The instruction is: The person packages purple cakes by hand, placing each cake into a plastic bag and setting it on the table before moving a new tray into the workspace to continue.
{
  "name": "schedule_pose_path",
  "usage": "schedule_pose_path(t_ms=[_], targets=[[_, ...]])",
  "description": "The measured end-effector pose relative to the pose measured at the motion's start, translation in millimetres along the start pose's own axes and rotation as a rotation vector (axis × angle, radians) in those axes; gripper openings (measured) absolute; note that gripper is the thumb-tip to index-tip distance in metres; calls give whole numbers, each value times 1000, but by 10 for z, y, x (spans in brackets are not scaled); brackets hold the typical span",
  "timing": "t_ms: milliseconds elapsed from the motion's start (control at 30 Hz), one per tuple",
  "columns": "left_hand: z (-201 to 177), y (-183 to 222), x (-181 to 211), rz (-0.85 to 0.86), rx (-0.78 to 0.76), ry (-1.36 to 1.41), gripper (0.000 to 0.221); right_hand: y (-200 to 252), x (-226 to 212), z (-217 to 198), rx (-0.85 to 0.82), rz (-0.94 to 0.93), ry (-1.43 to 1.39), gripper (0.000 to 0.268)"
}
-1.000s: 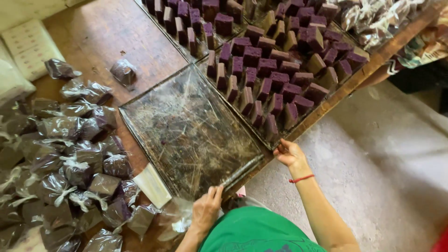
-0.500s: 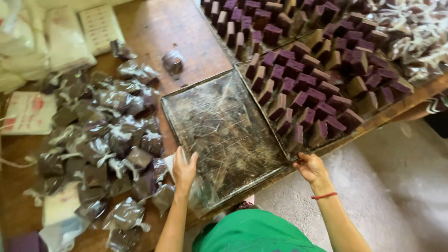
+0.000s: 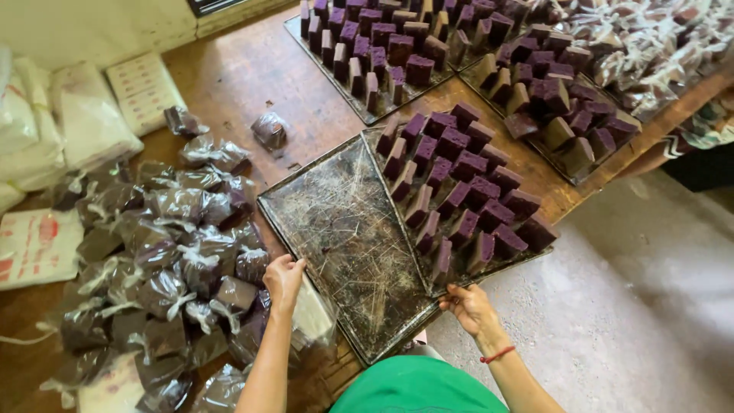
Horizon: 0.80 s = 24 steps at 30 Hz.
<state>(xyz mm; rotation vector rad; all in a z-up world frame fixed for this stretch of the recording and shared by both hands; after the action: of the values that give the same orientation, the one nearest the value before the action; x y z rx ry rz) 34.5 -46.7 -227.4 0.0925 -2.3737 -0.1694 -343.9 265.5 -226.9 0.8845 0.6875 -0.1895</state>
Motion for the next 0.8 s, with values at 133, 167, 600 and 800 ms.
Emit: schedule_pose_path(t_ms=[133, 167, 600, 800], targets=[[-35, 27, 180, 15, -57, -25, 49, 271, 207, 90, 17, 11, -1, 10], [-28, 49, 229, 18, -61, -22, 49, 347, 306, 78, 21, 31, 9, 11], [-157, -120, 763, -7, -187, -82, 85, 980, 630, 395, 107, 172, 397, 23], [-369, -79, 951, -41, -244, -12, 90, 429, 1276, 111, -41, 18, 945, 44]])
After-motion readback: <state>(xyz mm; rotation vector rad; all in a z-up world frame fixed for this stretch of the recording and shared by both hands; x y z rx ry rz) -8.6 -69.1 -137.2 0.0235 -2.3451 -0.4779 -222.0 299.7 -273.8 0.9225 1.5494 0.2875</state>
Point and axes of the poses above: each hand's wrist, its own y-axis away from the middle knuckle, its own z-axis out of the palm, x = y × z, the point moved 3 cm from there along -y, towards the middle knuckle, and after that the axes turned 5 degrees about -y, right-handed, at the moved point
